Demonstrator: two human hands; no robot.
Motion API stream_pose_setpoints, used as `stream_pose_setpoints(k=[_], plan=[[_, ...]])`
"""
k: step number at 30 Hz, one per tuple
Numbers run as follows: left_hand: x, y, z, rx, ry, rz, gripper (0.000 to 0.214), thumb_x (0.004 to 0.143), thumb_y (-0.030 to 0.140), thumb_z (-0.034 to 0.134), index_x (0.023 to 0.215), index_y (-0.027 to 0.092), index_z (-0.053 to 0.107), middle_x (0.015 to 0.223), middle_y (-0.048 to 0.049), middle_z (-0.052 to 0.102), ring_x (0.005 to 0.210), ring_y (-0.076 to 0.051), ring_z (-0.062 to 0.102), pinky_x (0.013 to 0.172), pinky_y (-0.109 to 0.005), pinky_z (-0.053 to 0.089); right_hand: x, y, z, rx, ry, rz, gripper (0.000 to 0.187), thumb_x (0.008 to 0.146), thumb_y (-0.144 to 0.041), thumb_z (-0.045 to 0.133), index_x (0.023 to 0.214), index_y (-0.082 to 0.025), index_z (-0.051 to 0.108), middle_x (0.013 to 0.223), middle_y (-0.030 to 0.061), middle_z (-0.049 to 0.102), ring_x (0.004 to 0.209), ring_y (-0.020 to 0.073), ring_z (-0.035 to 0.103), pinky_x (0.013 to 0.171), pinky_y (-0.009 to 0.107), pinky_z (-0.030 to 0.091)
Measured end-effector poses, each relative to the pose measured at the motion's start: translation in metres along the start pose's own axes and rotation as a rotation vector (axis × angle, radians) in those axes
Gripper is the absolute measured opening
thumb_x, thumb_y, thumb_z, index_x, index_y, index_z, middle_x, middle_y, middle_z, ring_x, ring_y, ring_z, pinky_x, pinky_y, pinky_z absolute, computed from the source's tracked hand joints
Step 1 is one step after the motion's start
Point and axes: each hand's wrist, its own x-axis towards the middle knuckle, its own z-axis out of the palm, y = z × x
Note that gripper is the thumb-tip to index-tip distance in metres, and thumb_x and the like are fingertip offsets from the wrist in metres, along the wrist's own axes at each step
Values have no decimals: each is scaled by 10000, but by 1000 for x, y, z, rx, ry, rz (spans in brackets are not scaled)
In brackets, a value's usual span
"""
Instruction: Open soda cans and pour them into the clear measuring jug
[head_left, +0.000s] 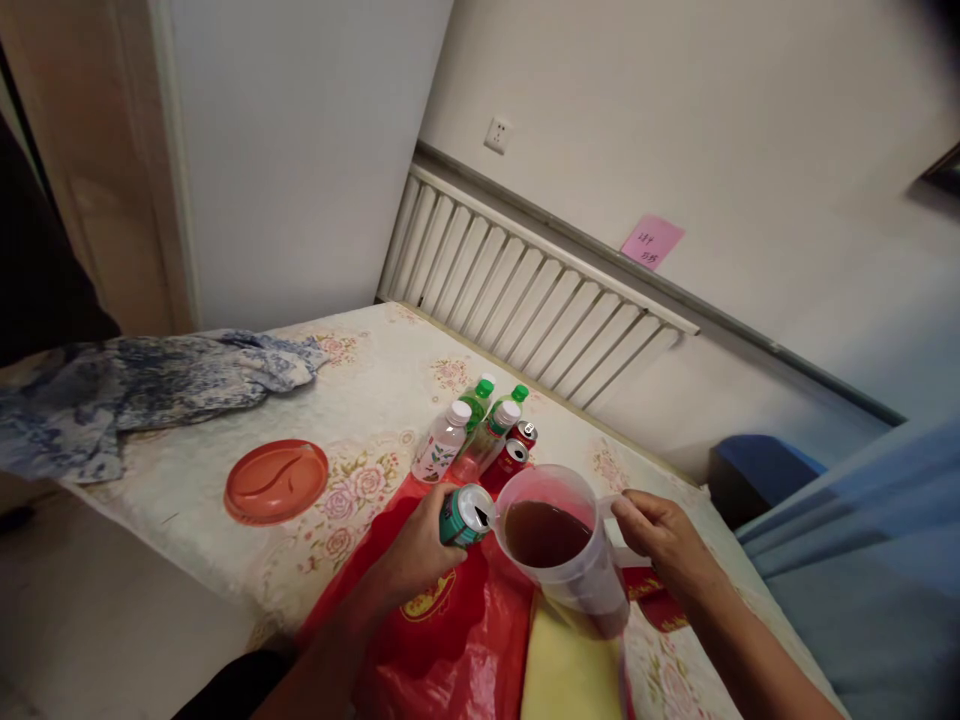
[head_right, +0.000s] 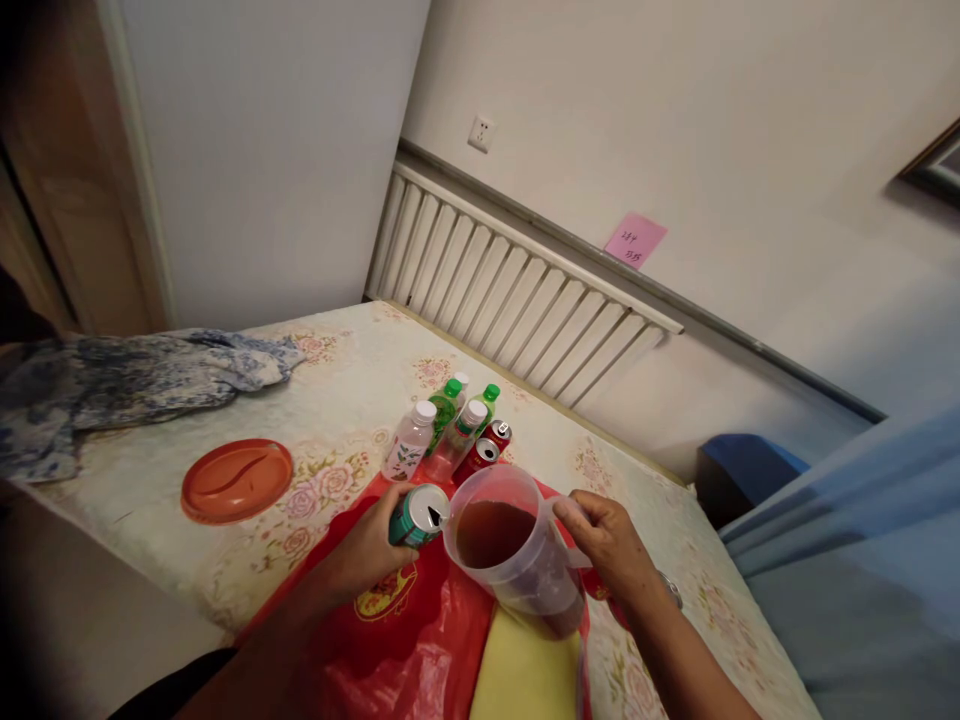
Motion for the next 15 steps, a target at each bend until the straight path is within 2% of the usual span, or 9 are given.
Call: stream_pose_setpoints(k=[6, 15], plan=[[-1, -1, 0, -17, -9, 13, 588, 613, 50, 582, 1156, 249, 476, 1175, -35, 631, 1094, -193, 602, 941, -273, 454, 2, -5, -2, -53, -5, -27, 477, 765, -580, 579, 518, -230, 371, 540, -53, 268, 520, 108, 240, 453, 242, 216], [-1, 0, 0, -26, -11, 23, 589, 600, 49, 567, 1147, 248, 479, 1173, -36, 616, 1088, -191, 589, 933, -277, 446, 5, 3, -4, -75, -57, -22, 492, 800, -604, 552, 547, -234, 348, 556, -55, 257, 532, 110, 230, 477, 250, 209]])
